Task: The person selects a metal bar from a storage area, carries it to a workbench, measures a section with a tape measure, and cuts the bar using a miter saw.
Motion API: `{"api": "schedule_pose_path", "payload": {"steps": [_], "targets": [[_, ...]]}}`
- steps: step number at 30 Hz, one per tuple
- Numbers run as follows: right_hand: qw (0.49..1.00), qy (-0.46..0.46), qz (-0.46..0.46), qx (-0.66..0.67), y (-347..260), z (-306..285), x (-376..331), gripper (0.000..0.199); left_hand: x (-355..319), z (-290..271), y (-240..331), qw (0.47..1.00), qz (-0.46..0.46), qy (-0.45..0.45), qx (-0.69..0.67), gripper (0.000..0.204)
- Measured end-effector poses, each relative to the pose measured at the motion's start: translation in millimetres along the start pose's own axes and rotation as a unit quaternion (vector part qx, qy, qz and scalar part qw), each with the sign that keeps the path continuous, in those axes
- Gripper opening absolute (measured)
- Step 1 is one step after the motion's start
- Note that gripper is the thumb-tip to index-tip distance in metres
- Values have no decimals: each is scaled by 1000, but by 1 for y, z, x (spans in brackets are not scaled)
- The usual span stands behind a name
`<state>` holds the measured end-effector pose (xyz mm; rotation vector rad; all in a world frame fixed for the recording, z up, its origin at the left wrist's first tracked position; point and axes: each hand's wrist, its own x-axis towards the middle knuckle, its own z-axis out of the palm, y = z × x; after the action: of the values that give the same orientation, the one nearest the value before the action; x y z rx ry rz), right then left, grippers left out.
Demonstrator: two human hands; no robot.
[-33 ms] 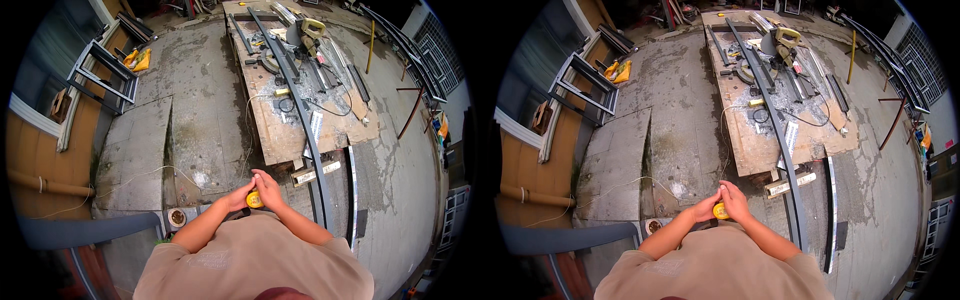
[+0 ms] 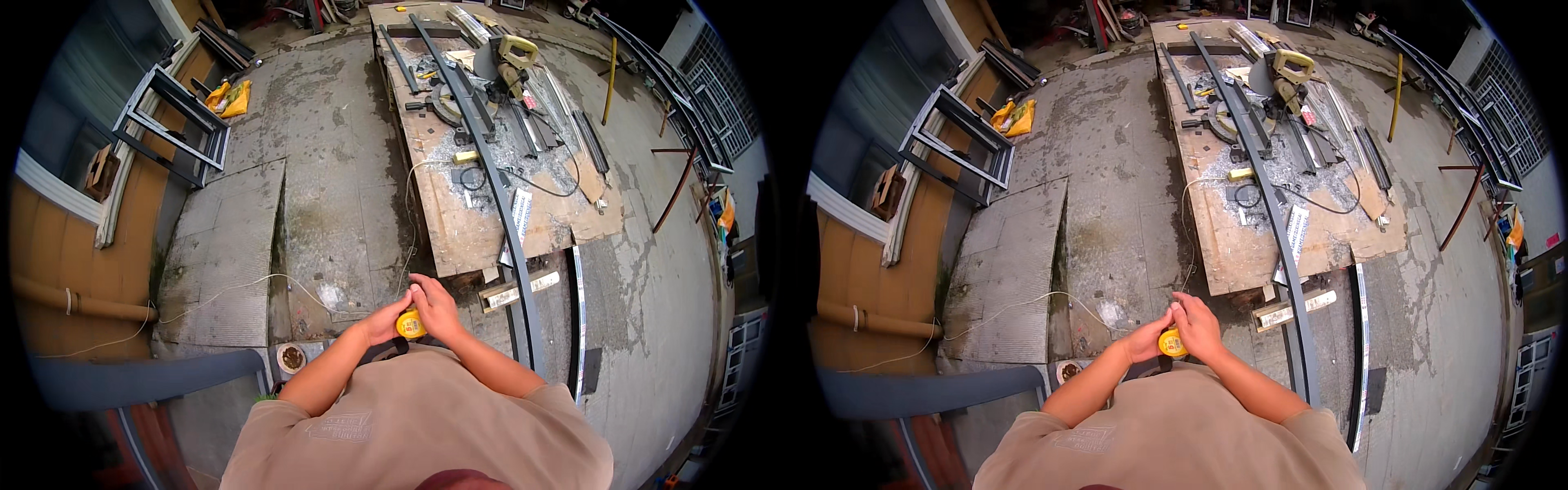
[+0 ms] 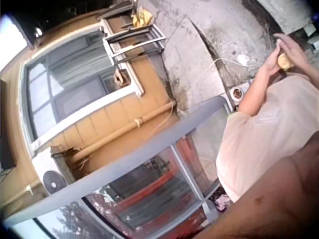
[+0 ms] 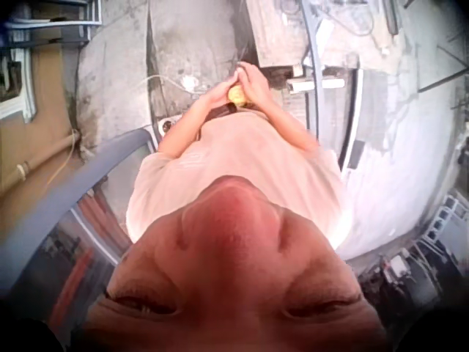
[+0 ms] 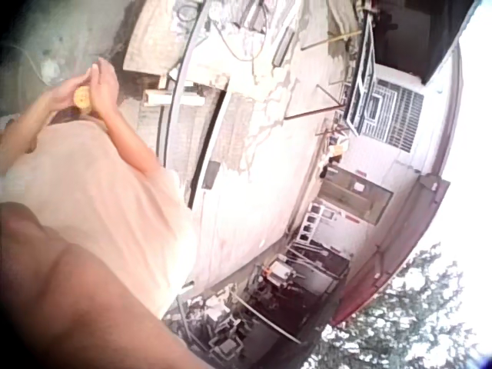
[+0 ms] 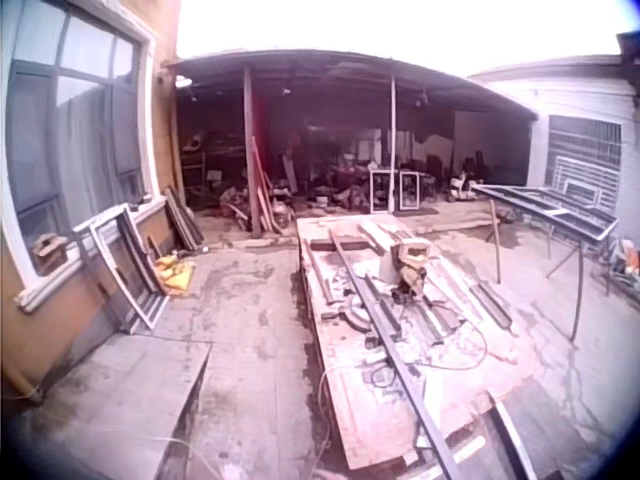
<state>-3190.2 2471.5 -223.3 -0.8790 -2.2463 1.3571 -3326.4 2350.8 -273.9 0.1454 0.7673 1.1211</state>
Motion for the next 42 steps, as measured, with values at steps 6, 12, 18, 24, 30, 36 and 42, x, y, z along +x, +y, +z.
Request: {"api": "schedule_pose_path", "payload": {"steps": [6,12,18,24,30,36,42], "targets": [[979,-131,-132,-89,-51,21,161,38,-46,-69,124,970,170,77,-156,67],[955,-232,-173,-67,-48,89,281,54,-22,-177,198,942,202,121,-241,64],[960,-217,-120,-133,-74,155,400,89,24,-240,359,964,170,92,-180,61],[981,-120,-117,-100,-134,177,555,87,36,-266,541,983,170,15,-72,58],[984,-144,-84,-61,-126,189,673,83,76,-317,639,989,139,30,-34,62],[980,-182,-38,68,-100,187,796,73,118,-349,735,987,139,53,-56,60],[912,-121,87,381,-92,159,935,56,179,-364,852,990,132,18,-41,63]]}}
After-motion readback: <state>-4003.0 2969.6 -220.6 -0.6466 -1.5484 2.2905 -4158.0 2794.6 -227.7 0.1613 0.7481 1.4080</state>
